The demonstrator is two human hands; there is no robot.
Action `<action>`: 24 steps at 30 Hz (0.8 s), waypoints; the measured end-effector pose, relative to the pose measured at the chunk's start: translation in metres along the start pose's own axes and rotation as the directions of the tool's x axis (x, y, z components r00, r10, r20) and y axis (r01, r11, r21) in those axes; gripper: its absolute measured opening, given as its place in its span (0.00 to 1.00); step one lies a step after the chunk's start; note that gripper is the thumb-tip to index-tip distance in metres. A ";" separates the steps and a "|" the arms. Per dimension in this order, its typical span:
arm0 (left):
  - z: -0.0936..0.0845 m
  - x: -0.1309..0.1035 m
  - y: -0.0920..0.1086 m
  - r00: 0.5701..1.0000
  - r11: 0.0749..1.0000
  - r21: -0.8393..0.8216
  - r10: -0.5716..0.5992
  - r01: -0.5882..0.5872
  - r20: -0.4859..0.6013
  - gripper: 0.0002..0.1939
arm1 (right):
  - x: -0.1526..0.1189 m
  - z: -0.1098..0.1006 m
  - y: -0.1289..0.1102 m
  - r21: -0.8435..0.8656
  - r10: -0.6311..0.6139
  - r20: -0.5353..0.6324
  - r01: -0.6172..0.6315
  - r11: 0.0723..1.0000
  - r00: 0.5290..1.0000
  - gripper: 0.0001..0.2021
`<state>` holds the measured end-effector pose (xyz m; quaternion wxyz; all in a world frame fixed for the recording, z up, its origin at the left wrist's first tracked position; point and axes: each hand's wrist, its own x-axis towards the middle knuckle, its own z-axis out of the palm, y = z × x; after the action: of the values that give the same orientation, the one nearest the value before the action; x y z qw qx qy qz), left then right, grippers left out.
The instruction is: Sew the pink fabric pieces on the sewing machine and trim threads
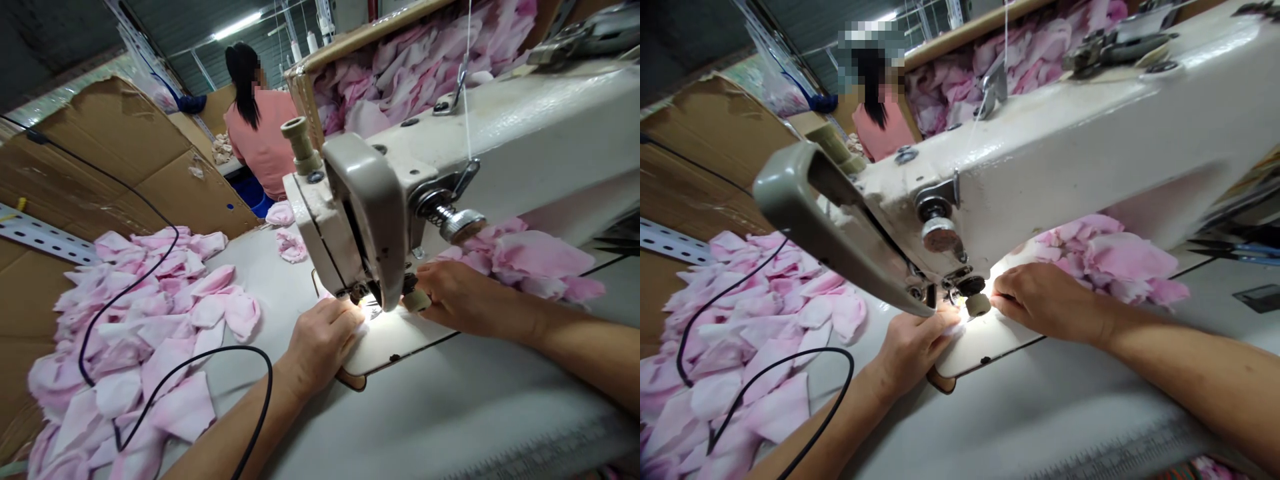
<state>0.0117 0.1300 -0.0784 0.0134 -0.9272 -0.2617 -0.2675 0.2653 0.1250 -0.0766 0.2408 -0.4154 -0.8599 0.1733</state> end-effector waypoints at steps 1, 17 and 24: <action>-0.001 0.000 0.000 1.000 1.000 0.002 -0.007 0.007 0.005 0.06 | 0.000 0.000 -0.001 -0.001 0.008 0.004 -0.008 1.000 1.000 0.12; -0.006 -0.002 0.004 0.991 0.999 0.009 0.037 -0.038 0.129 0.11 | 0.001 0.007 -0.005 -0.240 -0.059 -0.160 0.019 0.971 0.985 0.12; -0.005 -0.001 0.009 0.989 0.996 0.078 0.035 -0.046 0.142 0.12 | 0.003 0.008 -0.007 -0.245 -0.040 -0.162 -0.001 0.969 0.986 0.11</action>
<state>0.0129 0.1206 -0.0731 0.0380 -0.9476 -0.2539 -0.1901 0.2546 0.1219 -0.0788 0.2602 -0.4465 -0.8556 0.0285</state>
